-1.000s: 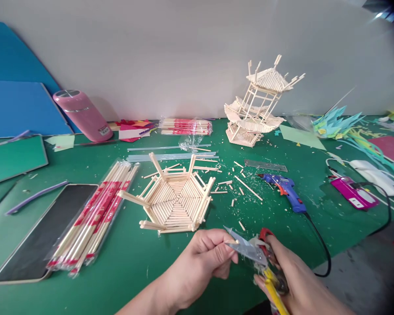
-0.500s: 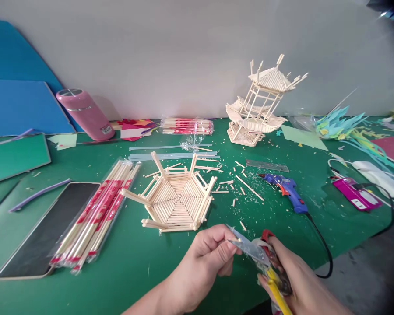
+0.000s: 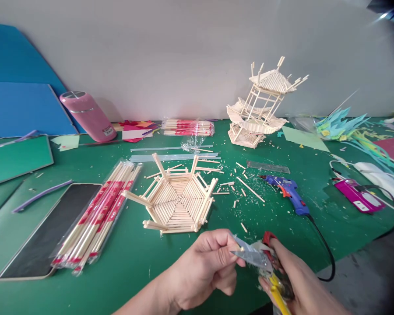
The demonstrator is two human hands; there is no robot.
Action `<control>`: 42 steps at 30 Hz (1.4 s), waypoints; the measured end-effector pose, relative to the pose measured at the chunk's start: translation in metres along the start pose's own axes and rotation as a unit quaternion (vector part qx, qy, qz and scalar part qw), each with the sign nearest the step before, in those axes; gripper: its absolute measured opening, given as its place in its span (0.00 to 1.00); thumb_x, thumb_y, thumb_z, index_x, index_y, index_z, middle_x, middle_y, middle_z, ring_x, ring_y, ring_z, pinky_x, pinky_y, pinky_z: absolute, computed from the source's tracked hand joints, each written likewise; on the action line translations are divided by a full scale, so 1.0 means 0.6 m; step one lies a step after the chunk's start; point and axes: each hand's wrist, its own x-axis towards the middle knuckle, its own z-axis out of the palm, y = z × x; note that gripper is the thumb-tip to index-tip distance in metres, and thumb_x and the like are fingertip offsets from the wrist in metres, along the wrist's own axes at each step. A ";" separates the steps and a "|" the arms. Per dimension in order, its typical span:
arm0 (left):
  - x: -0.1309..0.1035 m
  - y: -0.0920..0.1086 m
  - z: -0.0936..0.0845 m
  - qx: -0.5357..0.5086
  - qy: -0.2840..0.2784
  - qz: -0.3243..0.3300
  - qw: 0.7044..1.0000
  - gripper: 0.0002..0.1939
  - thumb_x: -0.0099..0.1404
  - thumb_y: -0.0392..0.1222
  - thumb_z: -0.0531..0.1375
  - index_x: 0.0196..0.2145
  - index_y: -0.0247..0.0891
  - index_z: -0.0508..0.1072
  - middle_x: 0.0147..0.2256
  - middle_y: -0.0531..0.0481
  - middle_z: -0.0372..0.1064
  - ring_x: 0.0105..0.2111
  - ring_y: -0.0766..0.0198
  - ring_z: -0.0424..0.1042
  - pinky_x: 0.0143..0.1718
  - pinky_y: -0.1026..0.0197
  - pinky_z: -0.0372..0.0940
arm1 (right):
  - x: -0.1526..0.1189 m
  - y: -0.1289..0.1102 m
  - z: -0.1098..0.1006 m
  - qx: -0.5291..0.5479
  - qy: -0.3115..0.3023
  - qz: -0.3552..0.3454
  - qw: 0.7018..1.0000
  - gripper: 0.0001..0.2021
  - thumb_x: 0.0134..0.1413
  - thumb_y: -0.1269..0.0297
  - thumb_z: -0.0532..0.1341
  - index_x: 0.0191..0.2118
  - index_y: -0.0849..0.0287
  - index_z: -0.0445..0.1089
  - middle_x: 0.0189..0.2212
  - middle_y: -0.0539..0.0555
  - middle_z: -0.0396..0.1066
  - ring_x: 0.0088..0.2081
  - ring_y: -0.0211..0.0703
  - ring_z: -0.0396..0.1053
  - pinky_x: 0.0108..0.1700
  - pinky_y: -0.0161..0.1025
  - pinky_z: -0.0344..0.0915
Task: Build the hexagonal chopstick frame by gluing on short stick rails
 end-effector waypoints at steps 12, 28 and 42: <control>-0.010 0.000 0.005 0.337 0.136 0.124 0.923 0.13 0.64 0.48 0.54 0.30 0.34 0.68 0.23 0.56 0.54 0.24 0.70 0.51 0.25 0.65 0.49 | -0.005 0.004 0.016 0.007 0.031 0.052 0.998 0.22 0.42 0.66 0.57 0.48 0.56 0.61 0.38 0.56 0.74 0.39 0.48 0.73 0.35 0.35 0.70; -0.003 -0.007 0.002 0.073 0.046 0.062 0.994 0.10 0.60 0.45 0.60 0.27 0.35 0.67 0.14 0.62 0.49 0.14 0.76 0.45 0.18 0.68 0.44 | -0.017 0.017 0.016 0.007 0.018 0.026 0.999 0.27 0.38 0.69 0.59 0.51 0.56 0.62 0.38 0.54 0.75 0.41 0.49 0.73 0.37 0.33 0.70; 0.003 -0.006 0.009 0.020 0.100 0.071 0.992 0.11 0.57 0.43 0.63 0.25 0.35 0.65 0.13 0.63 0.47 0.14 0.76 0.43 0.19 0.67 0.43 | -0.003 0.015 0.028 0.027 0.020 0.054 0.998 0.18 0.42 0.66 0.55 0.43 0.56 0.59 0.31 0.53 0.73 0.34 0.45 0.73 0.32 0.35 0.68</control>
